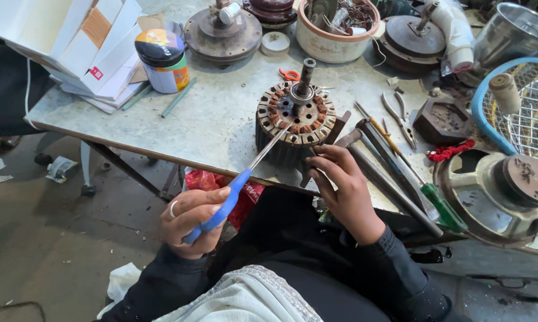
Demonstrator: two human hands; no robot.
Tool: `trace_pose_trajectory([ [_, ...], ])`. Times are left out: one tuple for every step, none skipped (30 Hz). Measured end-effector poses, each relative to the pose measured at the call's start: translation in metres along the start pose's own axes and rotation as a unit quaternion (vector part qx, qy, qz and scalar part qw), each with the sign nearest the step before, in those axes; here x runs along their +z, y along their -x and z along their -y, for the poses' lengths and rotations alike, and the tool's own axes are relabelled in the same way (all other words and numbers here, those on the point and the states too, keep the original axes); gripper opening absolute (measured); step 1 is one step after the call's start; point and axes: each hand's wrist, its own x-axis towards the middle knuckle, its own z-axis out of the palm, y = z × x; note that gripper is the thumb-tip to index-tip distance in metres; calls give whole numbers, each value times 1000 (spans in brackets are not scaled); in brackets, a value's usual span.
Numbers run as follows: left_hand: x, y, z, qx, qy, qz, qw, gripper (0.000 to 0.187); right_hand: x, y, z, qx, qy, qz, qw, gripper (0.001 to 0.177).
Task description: The person uses a hammer and a screwdriver to remove copper windings from a motor stator. They repeatedly strike the windings with the hammer and pry them out with the screwdriver, placing the removed pieces on the table.
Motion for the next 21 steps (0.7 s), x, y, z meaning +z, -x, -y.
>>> trace_pose_trajectory([
  [1, 0, 1, 8, -4, 7, 1000, 11, 0, 0, 0, -1, -3, 1, 1000, 23],
  [2, 0, 1, 16, -8, 15, 1000, 12, 0, -1, 0, 3, -5, 1, 1000, 22],
  [3, 1, 1, 25, -13, 22, 999, 12, 0, -1, 0, 6, -8, 1, 1000, 22],
  [4, 2, 1, 36, -19, 34, 999, 14, 0, -1, -1, 10, -10, 1, 1000, 22],
  [4, 4, 1, 47, -25, 45, 998, 16, 0, -2, -1, 5, -4, -3, 1000, 22],
  [4, 6, 0, 58, -32, 56, 996, 17, 1, -1, 0, 1, 3, -7, 1000, 22],
  [7, 7, 0, 63, -22, 55, 996, 18, 2, -1, 0, -4, 9, -11, 1000, 22],
  [10, 9, -1, 68, -12, 55, 996, 20, 2, -1, 1, 1, 1, -11, 1000, 22],
  [12, 10, -1, 73, -2, 54, 996, 21, 2, -1, 1, 5, -6, -11, 1000, 22],
  [14, 9, 0, 83, -8, 65, 994, 22, 2, -1, 1, 10, -13, -11, 1000, 22],
  [16, 8, 1, 93, -13, 77, 993, 23, 2, -1, 2, 6, -7, -12, 1000, 22],
  [18, 7, 2, 103, -18, 89, 990, 24, 2, -1, 2, 3, -2, -12, 1000, 22],
  [16, 4, 2, 143, -36, 126, 981, 24, 2, -1, 2, 0, 4, -13, 1000, 22],
  [13, 2, 4, 182, -53, 162, 969, 24, 2, -1, 2, 0, -4, -12, 1000, 22],
  [11, 0, 5, 220, -71, 197, 953, 24, 2, -1, 2, -1, -13, -10, 1000, 21],
  [10, 0, 5, 221, -68, 213, 949, 24, 2, -1, 1, -1, -21, -9, 1000, 21],
  [8, 0, 5, 222, -66, 229, 945, 24, 2, -1, 1, -2, -18, -9, 1000, 21],
  [7, 1, 7, 223, -63, 246, 941, 25, 2, 0, 1, -4, -14, -10, 1000, 21],
  [7, 3, 8, 204, -55, 226, 951, 24, 2, 0, 0, -5, -12, -10, 1000, 21],
  [7, 6, 10, 185, -46, 207, 960, 24, 3, 1, 0, -2, -10, -12, 1000, 21],
  [8, 9, 13, 166, -39, 186, 968, 24, 3, 1, 0, -1, -8, -13, 1000, 21],
])
